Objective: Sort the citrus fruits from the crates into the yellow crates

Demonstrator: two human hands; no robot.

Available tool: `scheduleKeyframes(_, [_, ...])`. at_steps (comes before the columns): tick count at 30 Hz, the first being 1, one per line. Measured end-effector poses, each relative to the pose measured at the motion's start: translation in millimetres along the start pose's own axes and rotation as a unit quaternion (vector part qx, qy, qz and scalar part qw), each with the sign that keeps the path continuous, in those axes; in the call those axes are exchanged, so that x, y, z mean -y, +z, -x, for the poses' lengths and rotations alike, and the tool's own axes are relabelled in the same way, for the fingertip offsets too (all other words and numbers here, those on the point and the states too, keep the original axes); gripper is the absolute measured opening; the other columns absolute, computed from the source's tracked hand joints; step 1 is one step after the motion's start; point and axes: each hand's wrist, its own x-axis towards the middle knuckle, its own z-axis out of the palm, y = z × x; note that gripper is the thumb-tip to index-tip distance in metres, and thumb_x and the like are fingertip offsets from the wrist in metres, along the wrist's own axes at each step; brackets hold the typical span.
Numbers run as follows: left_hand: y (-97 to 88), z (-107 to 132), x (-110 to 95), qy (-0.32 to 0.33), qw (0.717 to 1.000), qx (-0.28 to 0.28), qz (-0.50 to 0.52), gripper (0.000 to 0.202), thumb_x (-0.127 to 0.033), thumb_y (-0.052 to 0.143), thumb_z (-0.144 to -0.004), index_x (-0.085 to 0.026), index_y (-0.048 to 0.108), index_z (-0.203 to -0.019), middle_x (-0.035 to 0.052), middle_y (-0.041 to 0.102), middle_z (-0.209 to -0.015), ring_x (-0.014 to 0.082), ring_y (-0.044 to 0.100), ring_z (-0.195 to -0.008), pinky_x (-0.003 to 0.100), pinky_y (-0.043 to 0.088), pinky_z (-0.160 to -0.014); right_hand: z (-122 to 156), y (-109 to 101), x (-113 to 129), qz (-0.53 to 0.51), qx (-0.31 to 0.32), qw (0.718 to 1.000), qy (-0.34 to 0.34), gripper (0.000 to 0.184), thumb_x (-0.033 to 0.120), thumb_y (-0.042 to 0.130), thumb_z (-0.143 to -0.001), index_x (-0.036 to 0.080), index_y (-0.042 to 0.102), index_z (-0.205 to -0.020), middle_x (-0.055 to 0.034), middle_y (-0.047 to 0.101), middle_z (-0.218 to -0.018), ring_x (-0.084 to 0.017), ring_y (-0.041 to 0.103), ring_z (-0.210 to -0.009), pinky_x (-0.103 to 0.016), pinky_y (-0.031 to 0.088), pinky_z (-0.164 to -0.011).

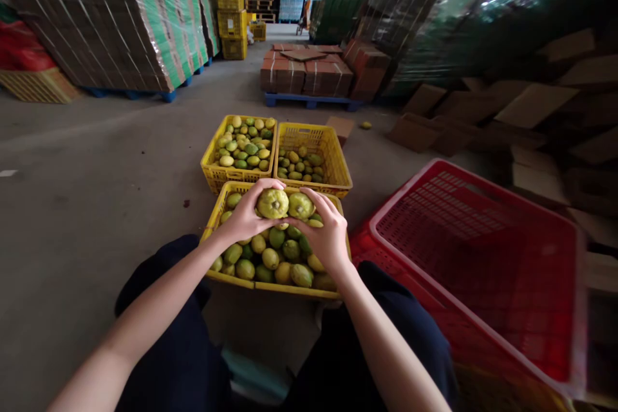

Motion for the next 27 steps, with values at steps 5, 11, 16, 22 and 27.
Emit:
scheduleKeyframes(5, [-0.4,1.6,-2.1,-0.097,0.992,-0.042,0.069,0.072,-0.037,0.091,-0.061,-0.024,0.051,-0.119,0.008,0.063,-0.118,0.0244,0.062,-0.112,0.04,0.048,-0.099,-4.0,4.3,1.6,-0.178,0.027,0.974,0.141,0.058,0.059,0.075,-0.073,0.023,0.066,-0.117,-0.0082,0.074,-0.11,-0.028,0.071,-0.099,-0.041,0.06,-0.084])
scheduleKeyframes(11, [6.3,7.0,7.8,-0.494,0.812,-0.053,0.307,0.048,-0.061,0.066,-0.08,-0.02,0.064,-0.104,0.0027,0.07,-0.073,0.017,0.064,-0.053,0.028,0.051,-0.047,-4.8,12.8,7.4,-0.366,0.137,0.824,0.41,0.063,0.08,0.05,-0.079,0.021,0.066,-0.094,-0.0037,0.069,-0.062,-0.019,0.062,-0.043,-0.028,0.047,-0.034])
scheduleKeyframes(16, [11.2,11.8,18.0,-0.58,0.713,-0.063,0.388,0.045,-0.057,0.07,-0.078,-0.02,0.07,-0.103,0.0009,0.065,-0.057,0.0175,0.059,-0.044,0.027,0.045,-0.039,-5.6,16.1,6.7,-0.374,0.151,0.779,0.481,0.061,0.082,0.054,-0.075,0.021,0.058,-0.073,-0.0025,0.062,-0.048,-0.014,0.051,-0.03,-0.024,0.034,-0.025])
scheduleKeyframes(22, [12.0,10.2,8.5,-0.521,0.763,-0.07,0.377,0.052,-0.05,0.078,-0.073,-0.022,0.064,-0.114,0.0037,0.071,-0.085,0.0196,0.066,-0.062,0.032,0.054,-0.054,-8.4,19.3,1.2,-0.404,0.118,0.762,0.493,0.052,0.07,0.058,-0.081,0.019,0.06,-0.088,-0.0048,0.069,-0.06,-0.019,0.064,-0.046,-0.027,0.048,-0.035])
scheduleKeyframes(27, [8.2,6.0,4.4,-0.291,0.915,-0.094,0.262,0.07,-0.032,0.089,-0.063,-0.029,0.055,-0.125,0.0032,0.063,-0.121,0.022,0.064,-0.106,0.033,0.052,-0.09,-11.6,16.7,-2.5,-0.361,0.016,0.874,0.324,0.053,0.06,0.071,-0.075,0.023,0.06,-0.112,-0.0046,0.074,-0.094,-0.023,0.073,-0.084,-0.037,0.062,-0.071])
